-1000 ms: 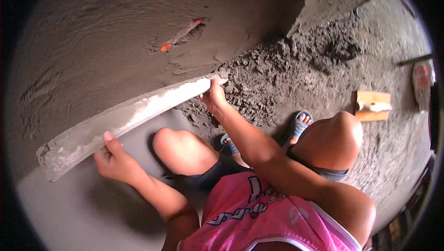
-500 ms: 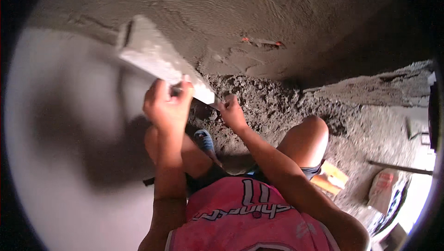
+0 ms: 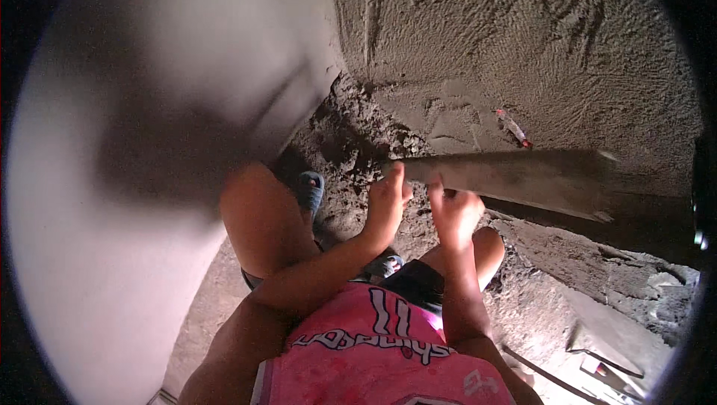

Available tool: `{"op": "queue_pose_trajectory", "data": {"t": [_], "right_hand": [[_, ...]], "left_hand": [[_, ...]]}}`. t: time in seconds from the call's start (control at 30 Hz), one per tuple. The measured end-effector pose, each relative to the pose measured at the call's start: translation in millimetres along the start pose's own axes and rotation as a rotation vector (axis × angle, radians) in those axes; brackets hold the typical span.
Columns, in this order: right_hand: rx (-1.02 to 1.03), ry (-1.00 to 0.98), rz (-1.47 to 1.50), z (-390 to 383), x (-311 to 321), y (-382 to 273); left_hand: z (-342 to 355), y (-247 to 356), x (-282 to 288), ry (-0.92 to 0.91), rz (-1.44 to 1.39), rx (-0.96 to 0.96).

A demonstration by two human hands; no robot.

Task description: The person smooths a wet concrete mixture onto a wall using a long wooden screed board, repeatedly sliding it across the surface to level the plaster.

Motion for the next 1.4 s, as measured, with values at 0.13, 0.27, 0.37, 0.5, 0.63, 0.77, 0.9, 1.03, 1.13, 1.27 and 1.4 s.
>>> {"op": "queue_pose_trajectory", "data": {"t": [0.13, 0.27, 0.37, 0.5, 0.63, 0.77, 0.9, 1.03, 1.13, 1.27, 1.4], "right_hand": [[-0.01, -0.004, -0.01, -6.8, 5.8, -1.4], [-0.27, -0.202, -0.152, -17.2, 5.6, 11.7], [-0.081, 0.132, 0.165, -8.2, 10.3, 17.7], [-0.183, -0.014, 0.076, -2.8, 5.2, 27.0], [-0.347, 0.049, 0.216, 22.9, 18.7, 9.4], [-0.341, 0.055, 0.22, 38.0, 25.1, 15.1], [-0.455, -0.011, 0.237, 64.8, 45.5, -5.2], [-0.44, -0.1, 0.135, 91.6, 51.8, -10.0], [-0.504, -0.123, 0.108, 103.2, 46.4, -19.8], [-0.572, -0.112, 0.084, 101.4, 35.0, -8.2], [-0.569, -0.096, 0.18, 99.3, 24.1, 4.1]], "left_hand": [[35.2, -106.6, 10.5, -0.187, -0.564, 0.515], [26.9, -126.2, -13.5, 0.037, -0.274, 0.471], [29.7, -118.7, -26.5, 0.066, -0.215, 0.482], [50.6, -125.0, -36.0, 0.015, -0.391, 0.568], [85.0, -109.6, -54.0, 0.028, -0.663, 0.525], [112.8, -66.3, -80.5, 0.157, -0.919, 0.44], [137.9, -55.8, -92.1, 0.123, -0.918, 0.394], [147.9, -52.8, -102.1, 0.019, -0.979, 0.451], [154.0, -55.8, -110.7, -0.119, -1.026, 0.437], [172.3, -65.8, -107.2, -0.175, -1.113, 0.371], [187.8, -65.3, -106.7, -0.208, -1.122, 0.415]]}}
Point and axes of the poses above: each hand's wrist, its own z-axis towards the middle knuckle, its own x-axis out of the back of the hand, y = z × x, the point moved 2 cm from there along z, towards the middle knuckle, and after that the axes turned 13 degrees about z, right-handed, at the moved point
